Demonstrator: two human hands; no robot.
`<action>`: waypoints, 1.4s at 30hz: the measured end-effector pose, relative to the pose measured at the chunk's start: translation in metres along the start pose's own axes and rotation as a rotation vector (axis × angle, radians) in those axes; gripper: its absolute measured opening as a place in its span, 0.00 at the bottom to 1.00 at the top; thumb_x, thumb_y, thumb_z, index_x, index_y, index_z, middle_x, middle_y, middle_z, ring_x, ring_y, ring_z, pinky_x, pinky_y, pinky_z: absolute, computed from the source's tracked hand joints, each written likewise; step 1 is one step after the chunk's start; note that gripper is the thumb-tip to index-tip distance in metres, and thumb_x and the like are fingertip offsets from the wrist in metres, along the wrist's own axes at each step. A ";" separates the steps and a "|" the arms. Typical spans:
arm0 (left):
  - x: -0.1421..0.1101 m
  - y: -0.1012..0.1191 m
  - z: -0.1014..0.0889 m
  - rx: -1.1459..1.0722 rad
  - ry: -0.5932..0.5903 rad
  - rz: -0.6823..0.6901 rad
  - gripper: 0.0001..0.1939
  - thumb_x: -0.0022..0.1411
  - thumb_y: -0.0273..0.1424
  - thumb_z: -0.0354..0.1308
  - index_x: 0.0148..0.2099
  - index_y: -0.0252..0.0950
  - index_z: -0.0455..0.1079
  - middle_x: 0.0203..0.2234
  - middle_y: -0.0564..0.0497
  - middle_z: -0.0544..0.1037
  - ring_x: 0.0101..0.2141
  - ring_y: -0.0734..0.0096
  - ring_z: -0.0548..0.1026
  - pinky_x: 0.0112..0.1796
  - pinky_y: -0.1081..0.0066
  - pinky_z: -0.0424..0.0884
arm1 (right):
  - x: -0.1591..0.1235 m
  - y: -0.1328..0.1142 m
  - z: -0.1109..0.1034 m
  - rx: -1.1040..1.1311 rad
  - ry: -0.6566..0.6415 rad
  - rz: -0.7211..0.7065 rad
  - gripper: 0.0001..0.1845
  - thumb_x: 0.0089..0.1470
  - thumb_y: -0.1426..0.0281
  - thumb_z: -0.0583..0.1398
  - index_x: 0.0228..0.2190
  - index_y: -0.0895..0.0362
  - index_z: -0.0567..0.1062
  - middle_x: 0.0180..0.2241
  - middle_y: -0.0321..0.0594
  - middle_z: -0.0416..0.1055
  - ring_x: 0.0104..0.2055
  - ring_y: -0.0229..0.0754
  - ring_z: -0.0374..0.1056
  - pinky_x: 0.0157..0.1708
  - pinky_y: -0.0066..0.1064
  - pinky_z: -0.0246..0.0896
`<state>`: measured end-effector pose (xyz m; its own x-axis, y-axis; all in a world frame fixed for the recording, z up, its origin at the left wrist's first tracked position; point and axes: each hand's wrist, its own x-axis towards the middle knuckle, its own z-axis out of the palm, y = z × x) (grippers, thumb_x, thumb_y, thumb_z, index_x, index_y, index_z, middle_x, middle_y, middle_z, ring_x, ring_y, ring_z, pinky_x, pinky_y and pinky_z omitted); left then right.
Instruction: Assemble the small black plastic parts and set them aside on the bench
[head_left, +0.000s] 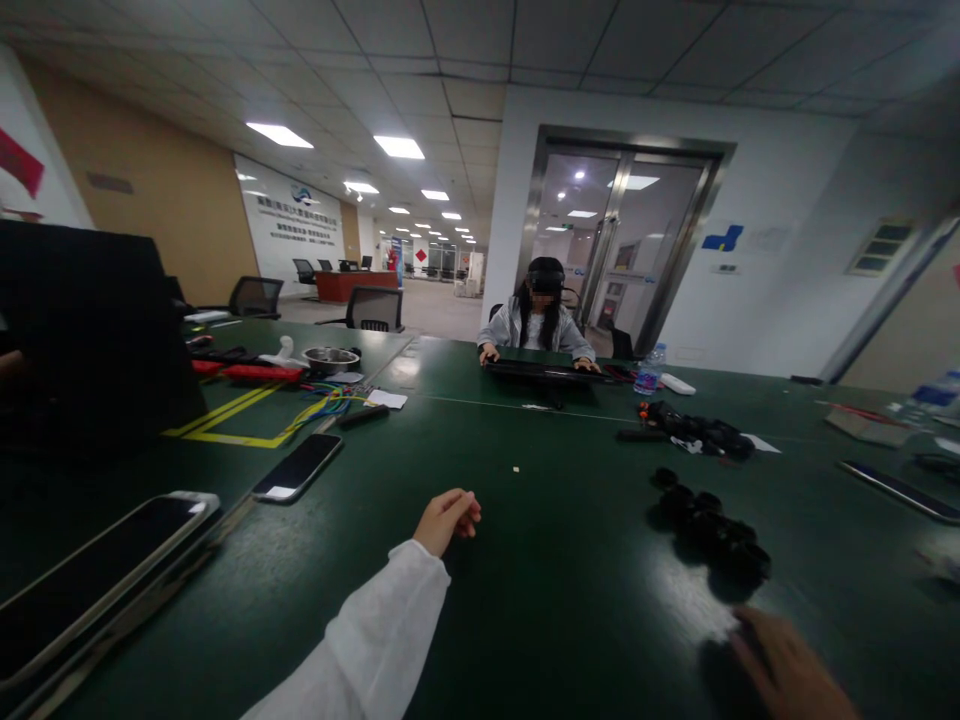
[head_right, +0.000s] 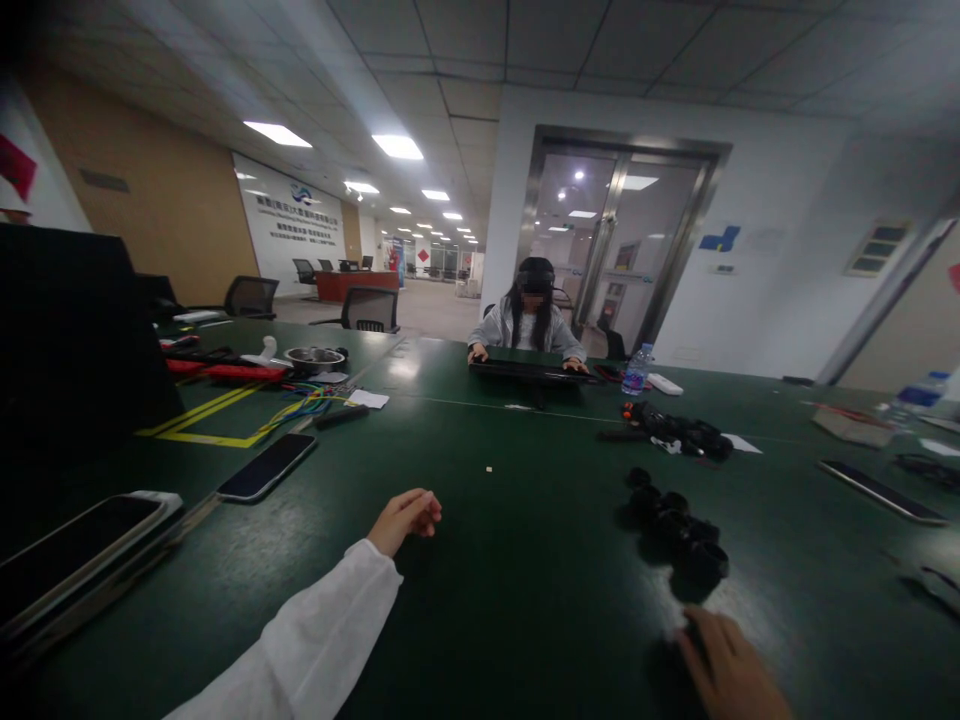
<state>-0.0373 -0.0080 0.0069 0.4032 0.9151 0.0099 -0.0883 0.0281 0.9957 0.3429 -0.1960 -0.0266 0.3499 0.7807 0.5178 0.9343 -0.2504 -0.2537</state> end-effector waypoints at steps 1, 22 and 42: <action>0.001 -0.001 0.000 0.008 -0.001 0.002 0.18 0.53 0.43 0.49 0.29 0.31 0.65 0.22 0.52 0.69 0.20 0.77 0.68 0.23 0.75 0.62 | 0.001 -0.027 0.001 0.082 -0.158 -0.097 0.17 0.44 0.58 0.47 0.35 0.48 0.68 0.35 0.46 0.67 0.38 0.46 0.66 0.41 0.35 0.61; 0.007 -0.014 0.007 0.476 0.094 0.262 0.20 0.47 0.26 0.55 0.45 0.37 0.59 0.33 0.51 0.68 0.27 0.75 0.68 0.25 0.76 0.64 | 0.084 -0.240 0.083 0.969 -0.475 -0.083 0.17 0.41 0.66 0.57 0.38 0.51 0.67 0.38 0.38 0.66 0.40 0.45 0.63 0.39 0.37 0.59; 0.031 -0.022 0.008 0.205 -0.010 0.224 0.17 0.47 0.22 0.56 0.43 0.33 0.67 0.36 0.46 0.73 0.35 0.68 0.71 0.38 0.67 0.66 | 0.066 -0.241 0.070 1.652 -0.705 0.381 0.21 0.40 0.64 0.61 0.39 0.53 0.65 0.36 0.39 0.66 0.36 0.41 0.66 0.33 0.33 0.62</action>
<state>-0.0155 0.0164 -0.0145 0.4038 0.8851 0.2315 0.0089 -0.2568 0.9664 0.1358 -0.0440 0.0113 0.0043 0.9991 -0.0418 -0.3460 -0.0377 -0.9375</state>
